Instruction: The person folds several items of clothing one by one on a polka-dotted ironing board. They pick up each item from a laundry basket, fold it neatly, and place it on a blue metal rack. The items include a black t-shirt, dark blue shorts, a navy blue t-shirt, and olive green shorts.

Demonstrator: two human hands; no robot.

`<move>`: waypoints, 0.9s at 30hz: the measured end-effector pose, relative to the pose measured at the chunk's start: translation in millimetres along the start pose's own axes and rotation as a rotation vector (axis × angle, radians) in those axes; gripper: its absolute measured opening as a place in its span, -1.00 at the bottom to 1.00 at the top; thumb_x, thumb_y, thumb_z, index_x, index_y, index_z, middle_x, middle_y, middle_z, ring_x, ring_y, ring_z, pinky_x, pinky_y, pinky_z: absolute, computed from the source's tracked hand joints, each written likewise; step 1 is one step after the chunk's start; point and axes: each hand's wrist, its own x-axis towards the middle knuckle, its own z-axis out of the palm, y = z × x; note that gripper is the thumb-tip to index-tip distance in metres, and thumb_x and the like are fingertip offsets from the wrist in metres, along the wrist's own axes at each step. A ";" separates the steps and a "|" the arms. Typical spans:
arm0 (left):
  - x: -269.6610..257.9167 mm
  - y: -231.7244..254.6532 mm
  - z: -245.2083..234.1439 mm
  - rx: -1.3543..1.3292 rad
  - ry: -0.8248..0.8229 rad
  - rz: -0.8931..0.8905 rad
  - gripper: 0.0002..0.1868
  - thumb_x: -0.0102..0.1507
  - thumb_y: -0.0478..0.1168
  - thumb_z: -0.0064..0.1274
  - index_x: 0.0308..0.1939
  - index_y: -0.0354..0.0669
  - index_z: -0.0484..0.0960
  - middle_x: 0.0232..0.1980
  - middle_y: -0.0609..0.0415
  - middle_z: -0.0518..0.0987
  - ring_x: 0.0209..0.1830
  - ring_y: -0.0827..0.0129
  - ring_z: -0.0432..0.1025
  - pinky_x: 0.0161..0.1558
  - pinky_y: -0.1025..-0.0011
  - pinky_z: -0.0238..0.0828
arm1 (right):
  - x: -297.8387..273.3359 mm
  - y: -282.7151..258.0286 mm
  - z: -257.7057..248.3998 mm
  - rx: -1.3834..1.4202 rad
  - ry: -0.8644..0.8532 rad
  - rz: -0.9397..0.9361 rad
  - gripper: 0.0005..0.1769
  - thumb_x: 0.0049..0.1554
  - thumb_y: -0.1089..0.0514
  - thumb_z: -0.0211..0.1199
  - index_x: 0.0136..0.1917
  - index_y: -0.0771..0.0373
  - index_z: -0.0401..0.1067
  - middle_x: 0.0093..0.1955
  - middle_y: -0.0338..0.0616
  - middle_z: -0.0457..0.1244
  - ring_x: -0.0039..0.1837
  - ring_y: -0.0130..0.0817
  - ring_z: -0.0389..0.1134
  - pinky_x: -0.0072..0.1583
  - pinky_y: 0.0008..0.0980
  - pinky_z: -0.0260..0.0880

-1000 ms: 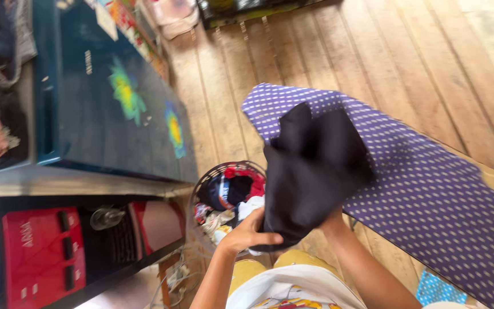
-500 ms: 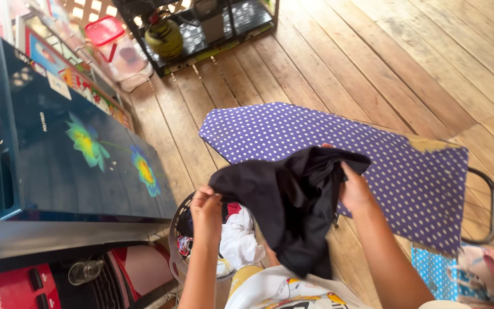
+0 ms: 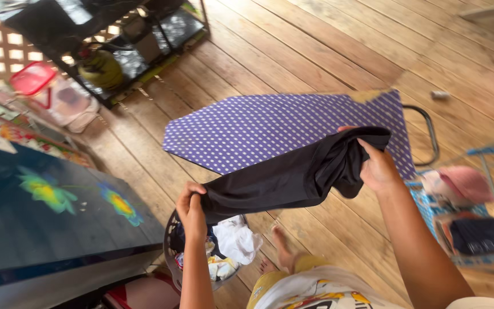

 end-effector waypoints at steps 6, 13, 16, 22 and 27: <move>8.2 14.5 42.0 0.338 -0.464 -0.015 -0.78 0.19 -0.42 -0.29 -0.35 -0.27 0.53 -0.29 0.12 0.53 -0.22 0.46 0.39 -0.11 0.50 0.30 | -27.4 -10.9 -59.5 -0.623 0.402 0.175 -0.50 0.27 0.01 0.15 0.39 0.30 0.34 0.27 -0.11 0.30 0.22 -0.31 0.35 0.21 -0.23 0.33; 112.8 11.6 130.8 0.728 -0.393 -0.003 -0.79 0.42 -0.17 -0.19 -0.05 -0.19 0.49 -0.10 -0.02 0.47 -0.10 0.26 0.38 -0.02 0.34 0.31 | 51.3 -93.9 -111.4 -0.048 0.548 -0.210 -0.50 0.29 0.08 0.16 0.40 0.39 0.32 0.32 -0.02 0.32 0.34 -0.13 0.35 0.40 -0.11 0.36; 143.7 -40.8 161.9 0.098 -0.388 0.052 -0.50 0.32 -0.12 -0.01 0.27 -0.28 0.28 0.26 -0.15 0.34 0.24 0.09 0.28 0.20 0.28 0.28 | 68.4 -109.2 -125.6 -0.688 0.671 -0.732 -0.29 0.27 0.33 0.24 0.59 0.49 0.05 0.59 0.19 0.05 0.62 0.03 0.02 0.61 -0.02 -0.07; -3.9 -224.4 171.9 0.361 -0.601 -0.798 -0.19 0.14 0.15 0.25 0.19 -0.57 0.63 0.09 -0.53 0.60 0.10 -0.36 0.55 0.04 -0.02 0.42 | 18.4 31.3 -116.3 -1.223 0.436 -0.663 -0.44 0.09 0.33 0.21 0.31 0.37 0.10 0.32 0.18 0.13 0.43 0.11 0.16 0.52 -0.06 0.10; -49.3 -251.7 240.3 0.195 -0.524 -1.028 -0.35 0.27 0.04 0.16 0.34 -0.27 0.49 0.19 -0.06 0.59 0.16 0.26 0.49 0.21 0.29 0.40 | -37.7 111.9 -105.6 -1.101 -0.195 0.126 -0.19 -0.34 -0.04 0.66 0.12 0.28 0.44 -0.01 -0.03 0.33 0.06 -0.08 0.38 0.12 -0.12 0.36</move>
